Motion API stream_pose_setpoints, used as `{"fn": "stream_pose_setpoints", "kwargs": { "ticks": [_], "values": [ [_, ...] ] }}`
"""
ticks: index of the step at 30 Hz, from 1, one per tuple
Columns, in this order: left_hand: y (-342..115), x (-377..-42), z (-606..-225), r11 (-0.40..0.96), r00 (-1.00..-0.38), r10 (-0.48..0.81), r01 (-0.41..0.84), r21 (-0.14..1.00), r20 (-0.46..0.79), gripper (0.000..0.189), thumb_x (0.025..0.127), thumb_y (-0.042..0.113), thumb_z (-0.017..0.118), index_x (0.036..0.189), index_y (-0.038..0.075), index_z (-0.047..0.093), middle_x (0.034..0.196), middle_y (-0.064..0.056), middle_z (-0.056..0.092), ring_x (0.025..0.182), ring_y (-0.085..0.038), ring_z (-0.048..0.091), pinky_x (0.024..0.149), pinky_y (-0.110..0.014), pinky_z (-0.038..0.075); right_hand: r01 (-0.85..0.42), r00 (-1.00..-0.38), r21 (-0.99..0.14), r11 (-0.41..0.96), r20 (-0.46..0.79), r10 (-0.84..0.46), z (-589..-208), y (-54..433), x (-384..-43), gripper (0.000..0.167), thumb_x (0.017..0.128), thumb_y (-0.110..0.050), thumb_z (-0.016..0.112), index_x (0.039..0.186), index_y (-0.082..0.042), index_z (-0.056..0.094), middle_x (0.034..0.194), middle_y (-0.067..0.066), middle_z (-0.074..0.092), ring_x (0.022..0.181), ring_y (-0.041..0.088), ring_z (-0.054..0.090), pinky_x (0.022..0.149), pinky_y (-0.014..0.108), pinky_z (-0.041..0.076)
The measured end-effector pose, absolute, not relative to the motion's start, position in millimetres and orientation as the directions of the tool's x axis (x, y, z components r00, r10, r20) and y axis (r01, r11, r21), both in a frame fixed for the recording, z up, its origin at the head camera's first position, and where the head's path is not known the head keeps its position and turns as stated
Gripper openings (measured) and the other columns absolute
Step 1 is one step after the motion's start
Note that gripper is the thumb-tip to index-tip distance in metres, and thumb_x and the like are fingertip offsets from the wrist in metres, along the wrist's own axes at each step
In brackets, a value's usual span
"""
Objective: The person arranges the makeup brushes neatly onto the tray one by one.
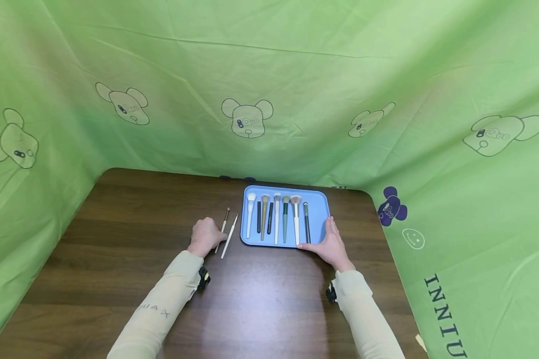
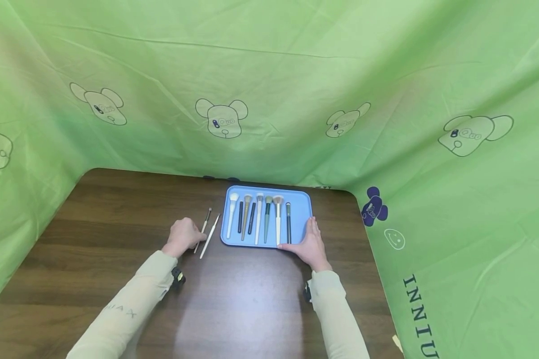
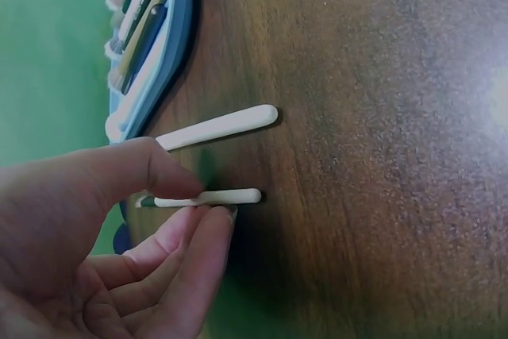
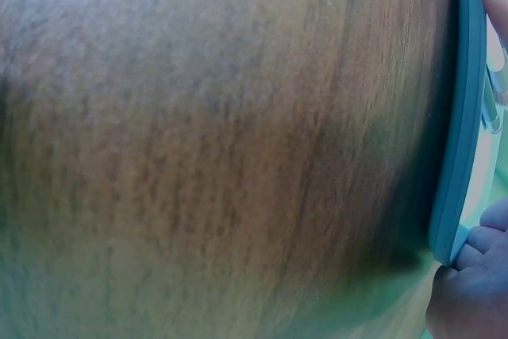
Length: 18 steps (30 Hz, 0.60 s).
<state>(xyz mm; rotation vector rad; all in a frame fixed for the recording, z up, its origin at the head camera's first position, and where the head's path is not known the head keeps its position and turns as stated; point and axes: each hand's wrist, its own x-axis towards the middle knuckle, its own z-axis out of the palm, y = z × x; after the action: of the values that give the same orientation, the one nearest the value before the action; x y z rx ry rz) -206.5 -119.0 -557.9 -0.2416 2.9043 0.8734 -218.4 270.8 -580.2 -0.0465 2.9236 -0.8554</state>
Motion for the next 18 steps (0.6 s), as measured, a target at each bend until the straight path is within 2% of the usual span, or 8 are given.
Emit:
{"fn": "stream_pose_setpoints", "kwargs": {
  "ticks": [6,14,18],
  "values": [
    [-119.6,-208.5,-558.6,0.824,-0.973,-0.145,-0.218,0.524,-0.178,0.034,0.071,0.026,0.083,0.057,0.006,0.06,0.064,-0.012,0.06,0.068,-0.036,0.063,0.062,-0.046,0.055,-0.008,-0.995,-0.538,0.843,-0.076,-0.058,-580.5,271.1,-218.3,0.15,0.06,-0.076,0.084,0.158,0.01,0.009,0.166,0.026,0.004,0.153,0.037,0.008,0.119,0.052,0.019],
    [-122.6,-208.2,-557.9,0.791,-0.981,-0.135,-0.19,0.582,-0.136,0.028,0.076,0.025,0.076,0.055,0.011,0.066,0.054,-0.001,0.059,0.063,-0.03,0.062,0.06,-0.042,0.052,-0.006,-0.995,-0.544,0.839,-0.077,-0.056,-578.2,270.2,-217.1,0.15,0.06,-0.075,0.084,0.158,0.009,0.009,0.166,0.026,0.005,0.153,0.038,0.008,0.119,0.052,0.019],
    [-121.5,-209.7,-557.3,0.76,-0.988,-0.136,-0.152,0.632,-0.074,0.022,0.078,0.022,0.075,0.059,0.013,0.067,0.056,0.001,0.06,0.066,-0.028,0.063,0.064,-0.041,0.052,-0.007,-0.995,-0.544,0.839,-0.076,-0.058,-577.2,270.1,-217.0,0.149,0.06,-0.074,0.085,0.158,0.009,0.009,0.166,0.026,0.005,0.152,0.038,0.009,0.119,0.052,0.02]
  ]
}}
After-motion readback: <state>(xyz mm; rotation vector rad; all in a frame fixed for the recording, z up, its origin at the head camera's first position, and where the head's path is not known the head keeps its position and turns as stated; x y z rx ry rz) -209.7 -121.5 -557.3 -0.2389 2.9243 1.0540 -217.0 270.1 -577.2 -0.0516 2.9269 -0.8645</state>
